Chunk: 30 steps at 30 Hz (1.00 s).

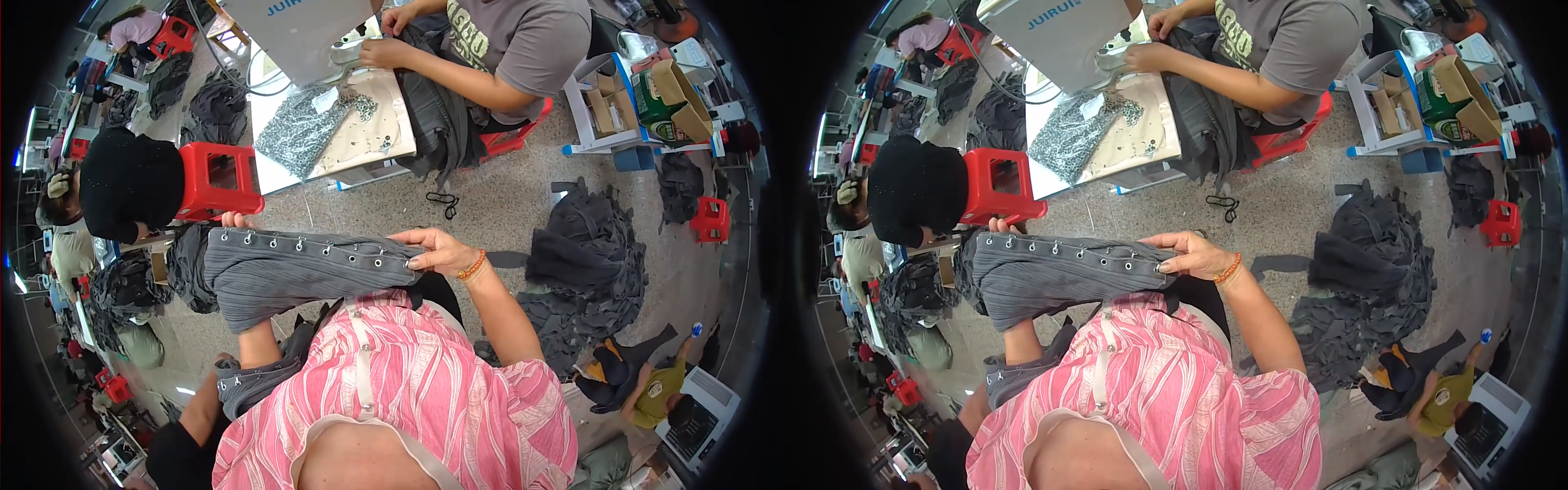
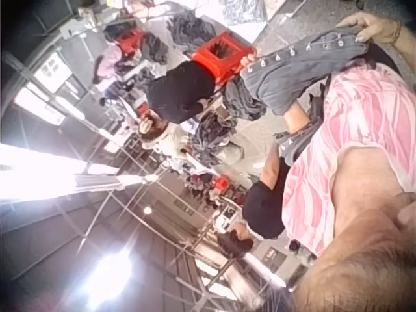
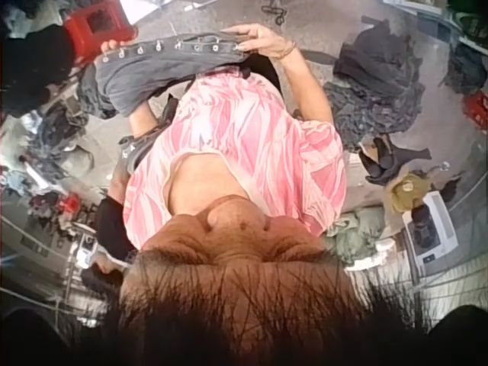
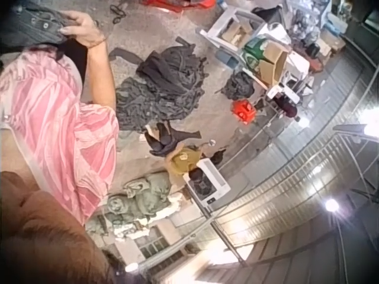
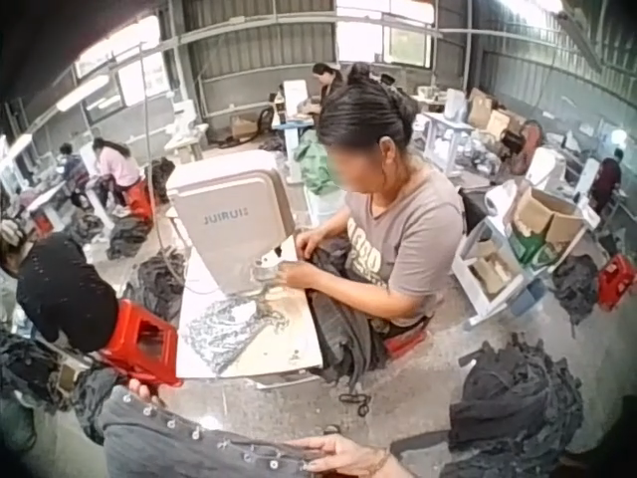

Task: Inspecting and sorting grey ribbed garments with metal eyelets in a textile factory setting.

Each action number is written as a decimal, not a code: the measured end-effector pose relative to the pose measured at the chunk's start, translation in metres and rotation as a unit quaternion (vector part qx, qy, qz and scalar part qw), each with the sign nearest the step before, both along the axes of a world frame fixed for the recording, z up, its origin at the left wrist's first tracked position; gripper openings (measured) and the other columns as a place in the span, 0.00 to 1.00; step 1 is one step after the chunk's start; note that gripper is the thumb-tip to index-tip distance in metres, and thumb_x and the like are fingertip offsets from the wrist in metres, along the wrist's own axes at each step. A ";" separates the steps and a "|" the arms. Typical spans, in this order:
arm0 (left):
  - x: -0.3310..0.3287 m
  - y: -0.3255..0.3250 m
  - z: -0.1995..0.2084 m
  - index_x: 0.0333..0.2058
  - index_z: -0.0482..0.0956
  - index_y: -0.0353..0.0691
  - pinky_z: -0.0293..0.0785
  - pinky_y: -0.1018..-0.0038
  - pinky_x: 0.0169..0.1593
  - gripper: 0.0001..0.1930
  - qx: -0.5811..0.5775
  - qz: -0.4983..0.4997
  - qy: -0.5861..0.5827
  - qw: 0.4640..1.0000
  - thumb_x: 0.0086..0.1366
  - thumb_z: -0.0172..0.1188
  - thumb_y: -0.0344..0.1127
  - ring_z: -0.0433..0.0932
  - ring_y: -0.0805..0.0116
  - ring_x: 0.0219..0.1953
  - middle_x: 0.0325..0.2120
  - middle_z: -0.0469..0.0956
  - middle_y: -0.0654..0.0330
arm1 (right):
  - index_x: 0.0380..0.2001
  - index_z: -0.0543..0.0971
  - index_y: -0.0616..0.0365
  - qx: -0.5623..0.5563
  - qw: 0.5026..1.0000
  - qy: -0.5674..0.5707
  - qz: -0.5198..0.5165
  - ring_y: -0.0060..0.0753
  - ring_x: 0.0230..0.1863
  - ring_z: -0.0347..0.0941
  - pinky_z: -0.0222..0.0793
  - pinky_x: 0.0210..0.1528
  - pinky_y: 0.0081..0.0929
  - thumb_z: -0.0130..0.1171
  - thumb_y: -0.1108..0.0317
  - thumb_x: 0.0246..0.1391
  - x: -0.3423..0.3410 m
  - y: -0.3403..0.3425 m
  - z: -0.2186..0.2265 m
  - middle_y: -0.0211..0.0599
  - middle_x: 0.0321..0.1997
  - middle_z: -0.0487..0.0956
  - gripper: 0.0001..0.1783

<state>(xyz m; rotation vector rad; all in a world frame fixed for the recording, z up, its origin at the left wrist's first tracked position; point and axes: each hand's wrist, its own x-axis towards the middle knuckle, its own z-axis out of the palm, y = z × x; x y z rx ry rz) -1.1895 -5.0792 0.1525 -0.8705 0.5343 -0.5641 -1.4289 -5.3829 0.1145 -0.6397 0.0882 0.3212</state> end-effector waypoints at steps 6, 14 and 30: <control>-0.006 -0.018 0.001 0.64 0.52 0.36 0.56 0.69 0.67 0.27 0.449 0.002 -0.532 0.718 0.74 0.28 0.46 0.61 0.64 0.64 0.64 0.57 0.54 | 0.60 0.65 0.67 -0.008 1.000 -0.003 -0.022 0.20 0.47 0.75 0.71 0.51 0.18 0.60 0.77 0.51 0.001 -0.012 0.002 0.38 0.52 0.77 0.32; -0.015 -0.017 0.002 0.64 0.55 0.39 0.57 0.67 0.66 0.26 0.475 -0.007 -0.443 0.760 0.73 0.28 0.47 0.65 0.60 0.62 0.62 0.62 0.53 | 0.60 0.65 0.69 -0.005 1.000 0.017 -0.020 0.23 0.49 0.75 0.70 0.54 0.21 0.58 0.79 0.52 0.002 -0.027 0.000 0.42 0.54 0.75 0.30; -0.017 -0.018 0.019 0.60 0.62 0.40 0.63 0.60 0.62 0.22 0.497 0.044 -0.483 0.720 0.72 0.37 0.43 0.71 0.54 0.56 0.56 0.68 0.48 | 0.61 0.62 0.69 -0.048 0.997 0.004 0.061 0.24 0.51 0.73 0.67 0.56 0.22 0.58 0.77 0.52 0.030 -0.044 0.001 0.41 0.55 0.74 0.33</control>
